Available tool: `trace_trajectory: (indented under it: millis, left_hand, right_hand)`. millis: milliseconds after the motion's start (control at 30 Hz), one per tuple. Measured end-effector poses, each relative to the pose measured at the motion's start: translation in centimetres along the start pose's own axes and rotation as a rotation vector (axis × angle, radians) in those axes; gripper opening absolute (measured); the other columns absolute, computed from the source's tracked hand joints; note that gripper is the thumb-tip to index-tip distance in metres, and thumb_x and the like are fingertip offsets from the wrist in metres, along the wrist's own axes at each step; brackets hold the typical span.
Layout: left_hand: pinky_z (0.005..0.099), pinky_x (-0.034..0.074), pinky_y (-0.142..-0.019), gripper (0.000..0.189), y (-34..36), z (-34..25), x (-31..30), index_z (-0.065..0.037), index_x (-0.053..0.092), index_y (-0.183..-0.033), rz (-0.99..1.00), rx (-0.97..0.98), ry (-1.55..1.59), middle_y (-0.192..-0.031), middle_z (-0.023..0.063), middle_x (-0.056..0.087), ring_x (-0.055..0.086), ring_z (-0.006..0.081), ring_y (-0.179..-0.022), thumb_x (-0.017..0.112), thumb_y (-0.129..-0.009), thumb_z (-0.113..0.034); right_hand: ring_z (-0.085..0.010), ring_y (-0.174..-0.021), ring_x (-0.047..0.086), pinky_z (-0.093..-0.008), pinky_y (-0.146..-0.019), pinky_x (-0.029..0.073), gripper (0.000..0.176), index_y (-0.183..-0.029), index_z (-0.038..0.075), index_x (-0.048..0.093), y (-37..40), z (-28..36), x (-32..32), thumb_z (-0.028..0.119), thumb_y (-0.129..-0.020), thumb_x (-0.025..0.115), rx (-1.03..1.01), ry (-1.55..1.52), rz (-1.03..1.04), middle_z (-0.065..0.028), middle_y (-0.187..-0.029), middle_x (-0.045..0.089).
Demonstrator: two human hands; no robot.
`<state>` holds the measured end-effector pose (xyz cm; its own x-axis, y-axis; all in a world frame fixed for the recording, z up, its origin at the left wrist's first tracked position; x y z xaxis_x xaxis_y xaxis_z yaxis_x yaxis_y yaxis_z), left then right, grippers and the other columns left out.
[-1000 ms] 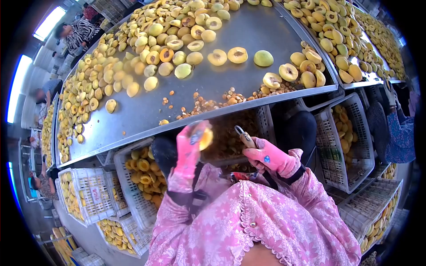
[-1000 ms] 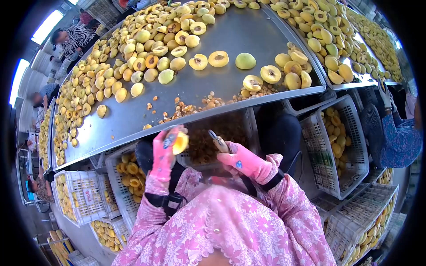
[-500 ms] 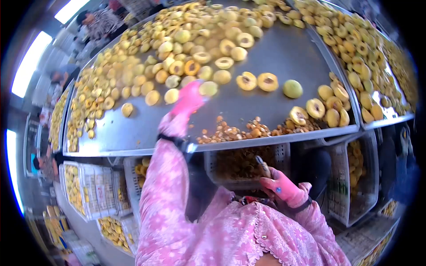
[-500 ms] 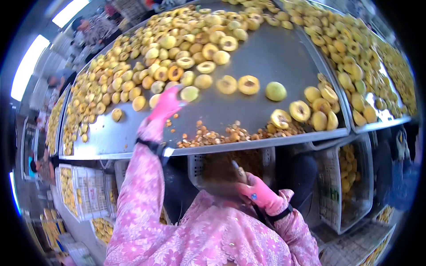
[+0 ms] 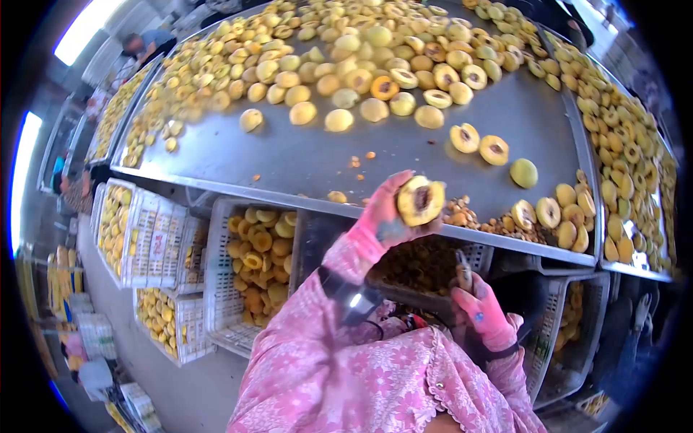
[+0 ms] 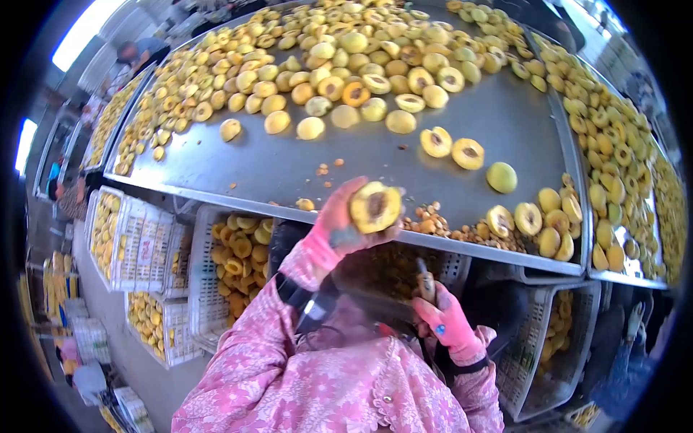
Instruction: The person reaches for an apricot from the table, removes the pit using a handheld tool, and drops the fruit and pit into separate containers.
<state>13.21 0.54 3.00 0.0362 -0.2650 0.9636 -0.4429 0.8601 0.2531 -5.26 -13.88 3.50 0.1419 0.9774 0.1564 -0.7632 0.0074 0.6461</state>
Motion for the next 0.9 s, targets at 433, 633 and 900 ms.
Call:
trace_trajectory:
  millis: [433, 633, 900]
  left_hand:
    - [0.0419, 0.054, -0.076, 0.054, 5.7, 6.0, 0.0, -0.002, 0.049, -0.122, -0.294, 0.128, -0.428, -0.115, 0.0156, 0.058, 0.060, 0.0279, -0.098, 0.043, -0.093, -0.047]
    - [0.0354, 0.053, -0.078, 0.048, 6.2, 7.3, 1.3, 0.000, 0.053, -0.117, -0.393, 0.287, -0.622, -0.107, 0.0113, 0.062, 0.062, 0.0211, -0.095, 0.046, -0.093, -0.042]
    - [0.0268, 0.051, -0.076, 0.042, 5.4, 8.3, 1.1, 0.001, 0.058, -0.111, -0.381, 0.371, -0.767, -0.097, 0.0086, 0.063, 0.061, 0.0144, -0.088, 0.047, -0.095, -0.037]
  right_hand:
    - [-0.0431, -0.073, 0.058, -0.0411, -0.058, 0.045, 0.023, -0.098, 0.000, 0.047, 1.4, 2.7, 3.1, 0.014, -0.084, 0.059, -0.620, 0.603, -0.088, -0.0229, -0.075, 0.057]
    - [-0.0433, -0.073, 0.058, -0.0441, -0.057, 0.045, 0.021, -0.093, 0.000, 0.045, 1.0, 1.7, 3.3, 0.014, -0.085, 0.058, -0.730, 0.664, -0.168, -0.0243, -0.072, 0.057]
    - [-0.0448, -0.075, 0.057, -0.0460, -0.056, 0.045, 0.020, -0.092, -0.002, 0.044, 0.1, 0.6, 2.8, 0.013, -0.086, 0.055, -0.705, 0.681, -0.122, -0.0263, -0.074, 0.057]
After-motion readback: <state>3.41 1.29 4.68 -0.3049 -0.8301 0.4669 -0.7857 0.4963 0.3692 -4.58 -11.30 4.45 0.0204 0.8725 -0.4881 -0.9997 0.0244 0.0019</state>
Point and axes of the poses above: each hand's wrist, its own y-axis away from the middle knuckle, its own x-axis out of the palm, z = x × y, the point moved 3 cm from there along -y, towards the middle knuckle
